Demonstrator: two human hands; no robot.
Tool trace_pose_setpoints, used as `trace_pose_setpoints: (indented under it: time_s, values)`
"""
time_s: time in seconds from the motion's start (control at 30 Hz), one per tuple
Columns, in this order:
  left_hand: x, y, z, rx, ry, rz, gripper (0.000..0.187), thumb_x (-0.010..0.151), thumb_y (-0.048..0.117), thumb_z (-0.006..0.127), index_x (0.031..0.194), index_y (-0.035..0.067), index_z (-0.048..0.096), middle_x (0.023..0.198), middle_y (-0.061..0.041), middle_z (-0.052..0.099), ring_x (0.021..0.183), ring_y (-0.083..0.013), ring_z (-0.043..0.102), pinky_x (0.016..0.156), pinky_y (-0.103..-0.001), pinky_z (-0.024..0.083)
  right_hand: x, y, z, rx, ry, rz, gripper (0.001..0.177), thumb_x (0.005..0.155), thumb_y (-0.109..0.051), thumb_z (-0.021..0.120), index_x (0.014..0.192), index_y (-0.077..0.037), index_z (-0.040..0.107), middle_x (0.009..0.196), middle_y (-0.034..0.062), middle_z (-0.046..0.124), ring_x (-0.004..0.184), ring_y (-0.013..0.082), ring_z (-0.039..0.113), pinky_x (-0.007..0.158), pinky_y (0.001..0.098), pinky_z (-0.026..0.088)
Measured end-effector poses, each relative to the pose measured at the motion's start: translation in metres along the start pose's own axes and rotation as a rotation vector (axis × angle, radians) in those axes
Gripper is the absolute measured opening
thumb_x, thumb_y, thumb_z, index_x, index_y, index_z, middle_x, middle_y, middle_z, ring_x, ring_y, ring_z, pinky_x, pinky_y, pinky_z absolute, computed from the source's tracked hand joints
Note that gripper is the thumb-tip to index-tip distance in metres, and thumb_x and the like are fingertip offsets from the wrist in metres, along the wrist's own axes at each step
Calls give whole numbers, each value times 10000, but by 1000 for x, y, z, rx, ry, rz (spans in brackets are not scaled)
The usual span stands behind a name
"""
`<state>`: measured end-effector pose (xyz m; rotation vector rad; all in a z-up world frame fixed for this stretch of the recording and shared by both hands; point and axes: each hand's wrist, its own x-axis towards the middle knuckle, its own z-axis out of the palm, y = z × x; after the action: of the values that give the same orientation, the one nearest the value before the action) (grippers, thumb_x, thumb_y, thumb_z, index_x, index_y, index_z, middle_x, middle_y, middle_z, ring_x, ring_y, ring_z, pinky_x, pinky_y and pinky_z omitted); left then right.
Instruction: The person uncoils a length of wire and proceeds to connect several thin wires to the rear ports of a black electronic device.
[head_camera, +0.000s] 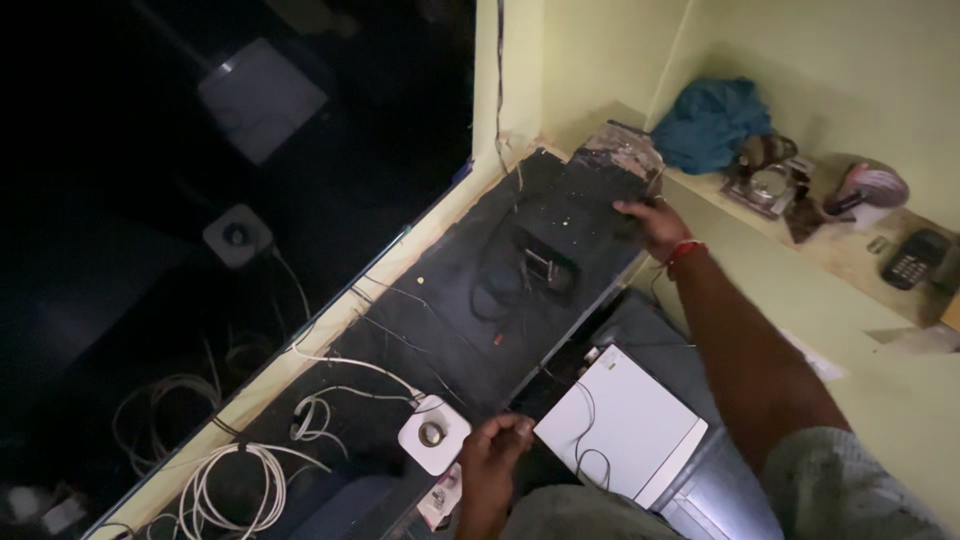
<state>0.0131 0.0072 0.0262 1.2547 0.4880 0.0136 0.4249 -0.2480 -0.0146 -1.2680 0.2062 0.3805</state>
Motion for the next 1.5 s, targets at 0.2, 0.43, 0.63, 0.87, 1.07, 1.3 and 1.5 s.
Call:
trace_pose_setpoints:
  time_s: [0.2, 0.43, 0.63, 0.87, 1.07, 1.3, 1.5]
  values:
    - [4, -22, -10, 87, 37, 13, 213, 903, 158, 743, 987, -36, 764, 818, -50, 728, 768, -109, 646, 743, -270, 524, 8, -16, -11, -154, -84, 31, 740, 839, -238, 791, 1480, -24, 491, 1464, 147, 571, 1241, 309, 564, 893, 453, 508]
    - [8, -39, -15, -26, 68, 52, 219, 881, 126, 774, 984, -66, 744, 797, -80, 720, 743, -140, 640, 702, -305, 525, 14, -30, -9, -241, -103, 68, 821, 805, -299, 782, 1521, -90, 438, 1501, 62, 525, 1353, 272, 475, 972, 453, 477]
    - [-4, -35, -9, -41, 79, 43, 208, 901, 120, 759, 982, -71, 743, 809, -100, 705, 756, -151, 639, 718, -321, 523, 9, -11, -6, -197, 17, -153, 828, 846, -340, 770, 1520, -29, 402, 1459, 136, 539, 1307, 307, 539, 1017, 440, 488]
    - [-9, -55, -23, -24, 83, -26, 168, 859, 102, 739, 982, -12, 750, 906, -44, 776, 815, -127, 695, 760, -291, 564, -60, 153, 5, -455, 483, -435, 418, 1069, -370, 596, 1167, 36, 574, 932, 169, 662, 831, 278, 653, 749, 433, 546]
    - [-16, -62, -33, 85, 84, -32, 132, 868, 107, 784, 952, 5, 773, 852, -30, 742, 790, -104, 660, 738, -265, 534, -103, 238, 70, -1052, 60, -482, 326, 908, -397, 754, 1064, -111, 749, 973, 182, 716, 890, 394, 687, 758, 486, 537]
    - [-30, -52, -39, 100, 91, 10, 144, 846, 113, 786, 946, 9, 772, 838, -17, 763, 796, -99, 675, 741, -269, 546, -57, 229, 129, -1399, -4, -411, 422, 974, -503, 638, 1178, -147, 737, 1067, 204, 721, 987, 399, 693, 871, 487, 535]
    - [-36, -87, -75, 181, 185, -124, 139, 832, 90, 803, 922, 4, 741, 815, -44, 761, 766, -107, 699, 727, -274, 560, -42, 227, 166, -1227, 215, -131, 511, 916, -477, 658, 1114, -14, 746, 1088, 227, 723, 1038, 410, 691, 886, 490, 548]
